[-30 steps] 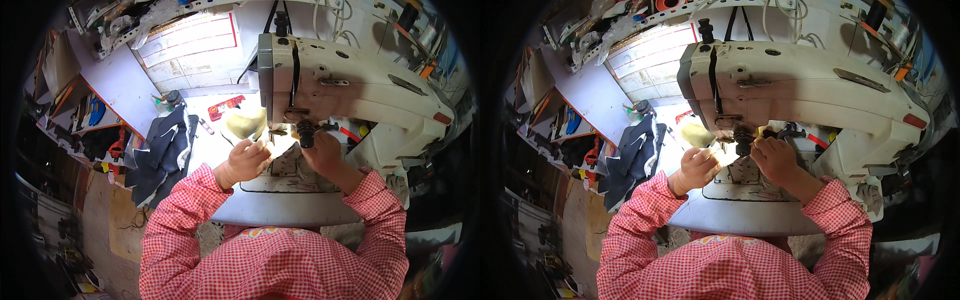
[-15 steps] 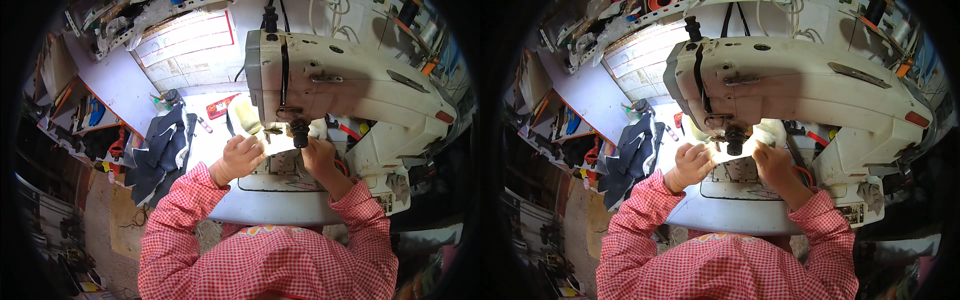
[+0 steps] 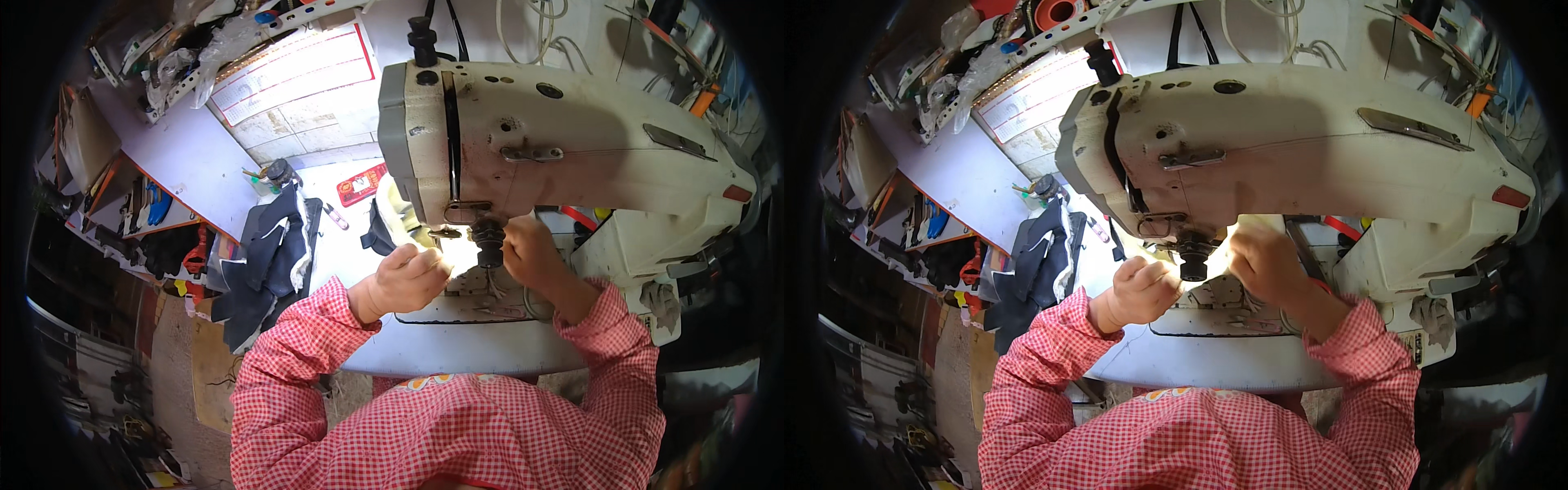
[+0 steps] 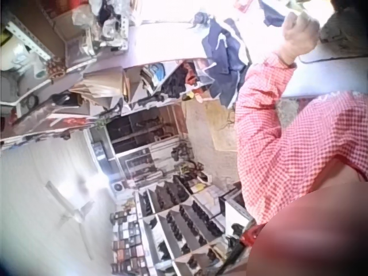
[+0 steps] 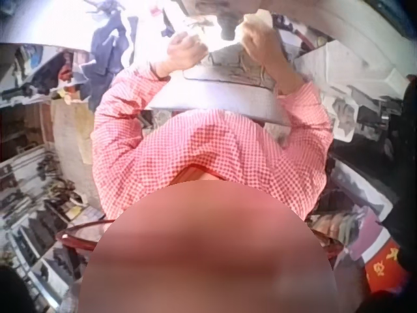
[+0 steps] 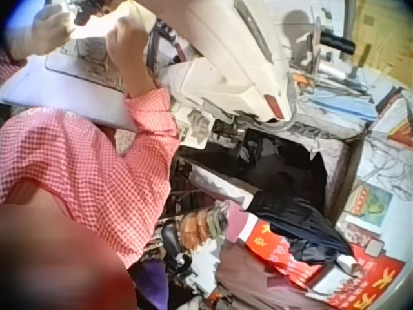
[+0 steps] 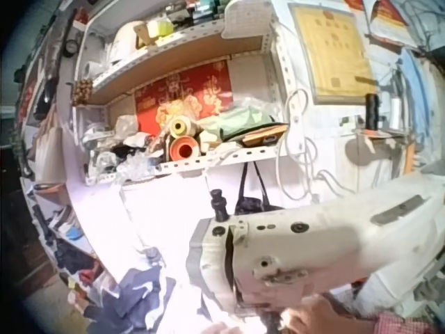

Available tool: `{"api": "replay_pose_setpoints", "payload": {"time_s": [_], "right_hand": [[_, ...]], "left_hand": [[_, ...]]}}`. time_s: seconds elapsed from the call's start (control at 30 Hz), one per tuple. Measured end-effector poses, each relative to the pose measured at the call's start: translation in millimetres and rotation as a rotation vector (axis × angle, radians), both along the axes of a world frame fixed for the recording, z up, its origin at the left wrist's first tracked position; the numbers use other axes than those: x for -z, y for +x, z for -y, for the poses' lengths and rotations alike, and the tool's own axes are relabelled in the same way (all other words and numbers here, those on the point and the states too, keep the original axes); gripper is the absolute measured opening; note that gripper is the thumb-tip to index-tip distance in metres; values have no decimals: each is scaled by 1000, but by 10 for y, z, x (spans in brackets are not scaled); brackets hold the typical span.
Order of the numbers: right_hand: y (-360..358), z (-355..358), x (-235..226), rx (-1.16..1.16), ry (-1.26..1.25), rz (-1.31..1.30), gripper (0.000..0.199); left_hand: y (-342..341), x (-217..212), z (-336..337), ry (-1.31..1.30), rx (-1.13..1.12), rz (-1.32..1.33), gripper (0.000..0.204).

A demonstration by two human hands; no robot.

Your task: The person sews a black leather boot with white lining using a sewing machine. They repeatedly align the boot under the needle, sew short sections, and adjust the boot's position to continue stitching along the seam.

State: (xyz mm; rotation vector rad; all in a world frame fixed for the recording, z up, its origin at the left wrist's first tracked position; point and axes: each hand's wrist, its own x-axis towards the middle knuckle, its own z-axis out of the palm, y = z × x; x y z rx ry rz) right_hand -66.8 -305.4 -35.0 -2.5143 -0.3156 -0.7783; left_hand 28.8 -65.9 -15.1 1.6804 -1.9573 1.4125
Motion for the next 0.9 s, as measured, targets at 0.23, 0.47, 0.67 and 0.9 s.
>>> {"api": "replay_pose_setpoints", "payload": {"time_s": [0.23,0.47,0.67,0.9], "right_hand": [[1107,270,370,-94,179,-94,7],[1373,360,339,-90,489,-362,9],[1332,328,396,-67,561,-434,11],[1270,347,382,-67,634,-468,14]], "left_hand": [[35,-38,16,157,48,2,24],[53,-102,6,164,54,15,16],[101,-79,-12,166,122,-43,11],[111,-10,-35,92,95,-99,10]]}}
